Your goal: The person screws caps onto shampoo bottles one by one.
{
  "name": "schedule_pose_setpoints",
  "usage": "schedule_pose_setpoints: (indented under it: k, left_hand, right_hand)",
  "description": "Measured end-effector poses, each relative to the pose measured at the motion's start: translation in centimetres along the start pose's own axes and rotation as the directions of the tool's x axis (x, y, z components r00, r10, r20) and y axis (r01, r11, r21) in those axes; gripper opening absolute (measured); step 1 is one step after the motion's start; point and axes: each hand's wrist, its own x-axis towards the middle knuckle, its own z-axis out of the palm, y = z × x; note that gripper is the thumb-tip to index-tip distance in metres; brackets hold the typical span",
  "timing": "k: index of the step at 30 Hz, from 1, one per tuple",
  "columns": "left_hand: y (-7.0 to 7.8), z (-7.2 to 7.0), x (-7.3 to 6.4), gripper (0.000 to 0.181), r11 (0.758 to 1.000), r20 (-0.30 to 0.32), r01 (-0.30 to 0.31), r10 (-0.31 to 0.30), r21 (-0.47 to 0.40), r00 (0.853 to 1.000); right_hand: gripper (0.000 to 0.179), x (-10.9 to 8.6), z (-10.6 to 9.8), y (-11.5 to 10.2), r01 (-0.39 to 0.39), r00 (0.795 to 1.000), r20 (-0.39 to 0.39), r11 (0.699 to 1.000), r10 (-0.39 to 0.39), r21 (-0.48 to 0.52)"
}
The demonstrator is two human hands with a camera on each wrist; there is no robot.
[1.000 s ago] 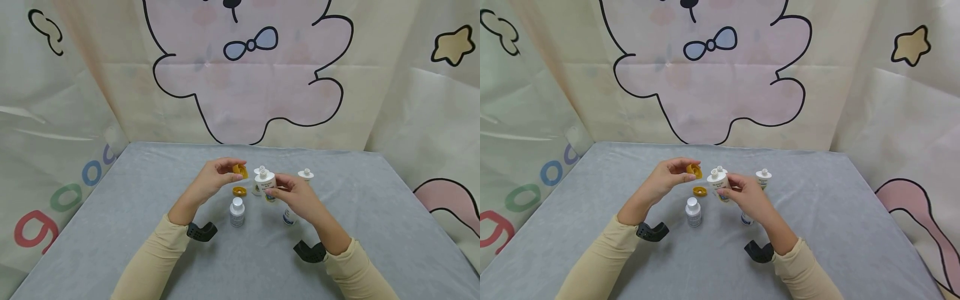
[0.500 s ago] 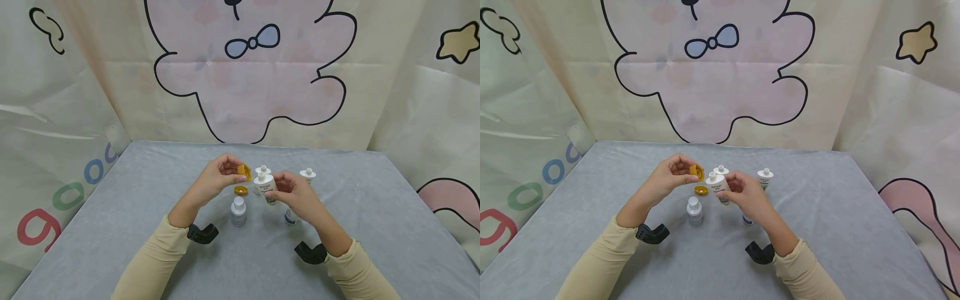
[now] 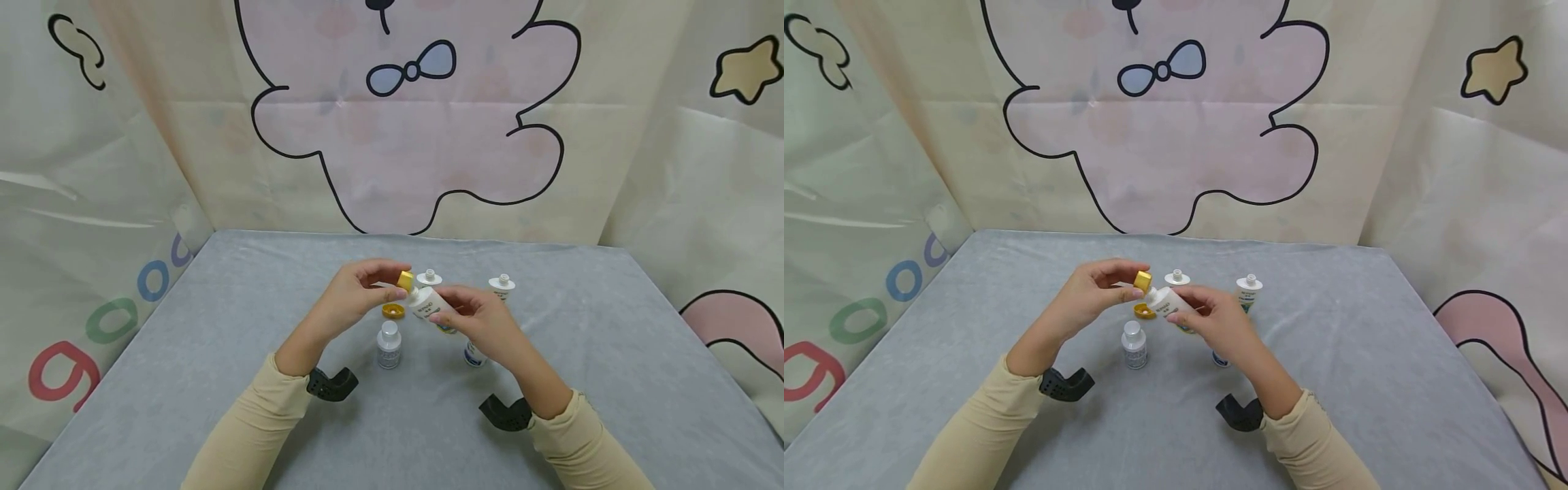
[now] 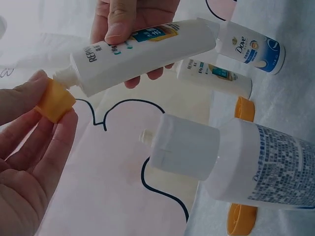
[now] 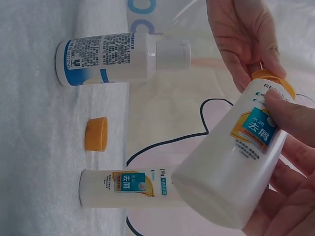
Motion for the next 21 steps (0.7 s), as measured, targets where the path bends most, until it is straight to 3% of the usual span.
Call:
schedule_pose_setpoints:
  k: [9,21]
  left_hand:
    - [0.58,0.53,-0.35,0.031,0.999,-0.026,0.049,-0.048,0.024,0.998]
    - [0.60,0.77,-0.46,0.031,0.991,-0.051,0.004,0.002,0.132,0.999]
  right_hand:
    - [0.041,-0.25,0.00,-0.17,-0.025,1.000,-0.008,0.999,0.025,-0.047]
    - [0.040,-0.25,0.10,-0.03,-0.015,1.000,-0.009,0.998,0.015,-0.055]
